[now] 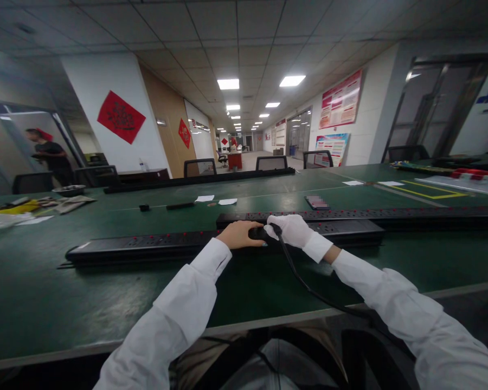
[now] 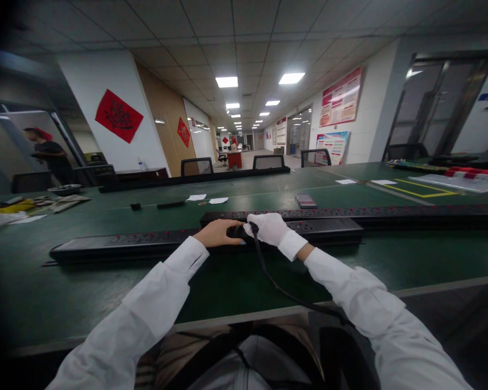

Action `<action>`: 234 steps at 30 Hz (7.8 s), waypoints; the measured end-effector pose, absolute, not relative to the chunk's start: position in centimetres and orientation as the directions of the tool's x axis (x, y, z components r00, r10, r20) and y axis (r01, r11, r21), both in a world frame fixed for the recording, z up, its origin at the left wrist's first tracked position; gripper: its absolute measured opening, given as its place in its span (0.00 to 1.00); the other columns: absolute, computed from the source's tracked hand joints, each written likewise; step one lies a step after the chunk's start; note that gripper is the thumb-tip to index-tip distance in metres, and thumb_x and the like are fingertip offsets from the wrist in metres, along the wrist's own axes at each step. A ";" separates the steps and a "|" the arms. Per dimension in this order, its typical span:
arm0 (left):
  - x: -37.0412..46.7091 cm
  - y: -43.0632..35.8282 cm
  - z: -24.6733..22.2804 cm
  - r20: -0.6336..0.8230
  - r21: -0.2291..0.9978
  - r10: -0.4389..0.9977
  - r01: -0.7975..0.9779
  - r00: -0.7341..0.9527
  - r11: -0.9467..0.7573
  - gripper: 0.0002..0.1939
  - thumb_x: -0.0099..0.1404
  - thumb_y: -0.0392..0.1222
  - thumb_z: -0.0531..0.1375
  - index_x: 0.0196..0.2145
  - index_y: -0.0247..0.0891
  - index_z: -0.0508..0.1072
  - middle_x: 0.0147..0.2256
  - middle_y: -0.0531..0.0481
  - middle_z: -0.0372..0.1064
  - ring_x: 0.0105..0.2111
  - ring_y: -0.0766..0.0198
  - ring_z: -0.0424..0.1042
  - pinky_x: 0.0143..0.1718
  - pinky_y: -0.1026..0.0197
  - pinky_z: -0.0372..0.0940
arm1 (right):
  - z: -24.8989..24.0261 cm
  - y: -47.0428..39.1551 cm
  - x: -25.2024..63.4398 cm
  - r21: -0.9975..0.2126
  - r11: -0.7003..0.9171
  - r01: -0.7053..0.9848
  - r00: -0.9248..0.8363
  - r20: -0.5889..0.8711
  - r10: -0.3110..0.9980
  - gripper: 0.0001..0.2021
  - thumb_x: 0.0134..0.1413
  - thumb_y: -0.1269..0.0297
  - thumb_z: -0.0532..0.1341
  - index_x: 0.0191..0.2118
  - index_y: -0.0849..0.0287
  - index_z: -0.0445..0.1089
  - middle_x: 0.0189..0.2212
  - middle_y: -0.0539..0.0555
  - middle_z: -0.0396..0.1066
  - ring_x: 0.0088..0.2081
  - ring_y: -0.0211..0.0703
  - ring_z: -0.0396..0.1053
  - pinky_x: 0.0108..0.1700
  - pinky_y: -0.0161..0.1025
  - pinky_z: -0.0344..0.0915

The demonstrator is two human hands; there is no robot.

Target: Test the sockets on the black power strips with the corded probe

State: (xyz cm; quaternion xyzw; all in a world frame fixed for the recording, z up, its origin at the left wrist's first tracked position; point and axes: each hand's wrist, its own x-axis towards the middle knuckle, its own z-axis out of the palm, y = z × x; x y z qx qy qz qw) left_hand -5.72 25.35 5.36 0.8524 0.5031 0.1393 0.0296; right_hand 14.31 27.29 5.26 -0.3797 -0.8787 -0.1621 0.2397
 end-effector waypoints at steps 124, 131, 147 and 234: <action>-3.3 23.9 4.6 0.262 0.029 0.911 0.941 0.318 -0.337 0.38 0.54 0.61 0.53 0.55 0.38 0.45 0.41 0.43 0.68 0.42 0.51 0.69 0.40 0.55 0.61 | 4.9 27.0 11.9 0.147 0.663 0.734 -0.628 0.518 0.580 0.17 0.56 0.55 0.47 0.43 0.58 0.65 0.31 0.55 0.72 0.31 0.39 0.68 0.30 0.33 0.52; -3.0 23.6 4.9 0.245 0.029 0.939 0.966 0.242 -0.256 0.33 0.51 0.65 0.53 0.47 0.38 0.54 0.38 0.42 0.69 0.39 0.50 0.70 0.38 0.54 0.61 | 4.1 25.7 12.2 0.109 0.558 0.823 -0.490 0.633 0.600 0.20 0.56 0.51 0.45 0.36 0.58 0.67 0.32 0.56 0.69 0.34 0.41 0.65 0.32 0.33 0.51; -2.9 23.5 5.1 0.226 -0.007 0.952 0.978 0.206 -0.209 0.29 0.52 0.65 0.51 0.41 0.38 0.60 0.38 0.43 0.70 0.39 0.50 0.69 0.38 0.56 0.61 | 4.1 25.7 12.2 0.091 0.548 0.831 -0.474 0.632 0.613 0.21 0.55 0.49 0.45 0.34 0.59 0.68 0.31 0.56 0.68 0.33 0.41 0.65 0.33 0.34 0.52; -4.8 24.4 5.3 0.190 -0.087 0.878 0.898 0.439 -0.430 0.28 0.56 0.65 0.48 0.43 0.39 0.60 0.41 0.45 0.67 0.40 0.54 0.69 0.37 0.57 0.62 | 5.6 27.6 12.3 0.170 0.678 0.715 -0.652 0.511 0.560 0.17 0.56 0.55 0.45 0.37 0.55 0.68 0.26 0.52 0.72 0.27 0.38 0.67 0.27 0.32 0.47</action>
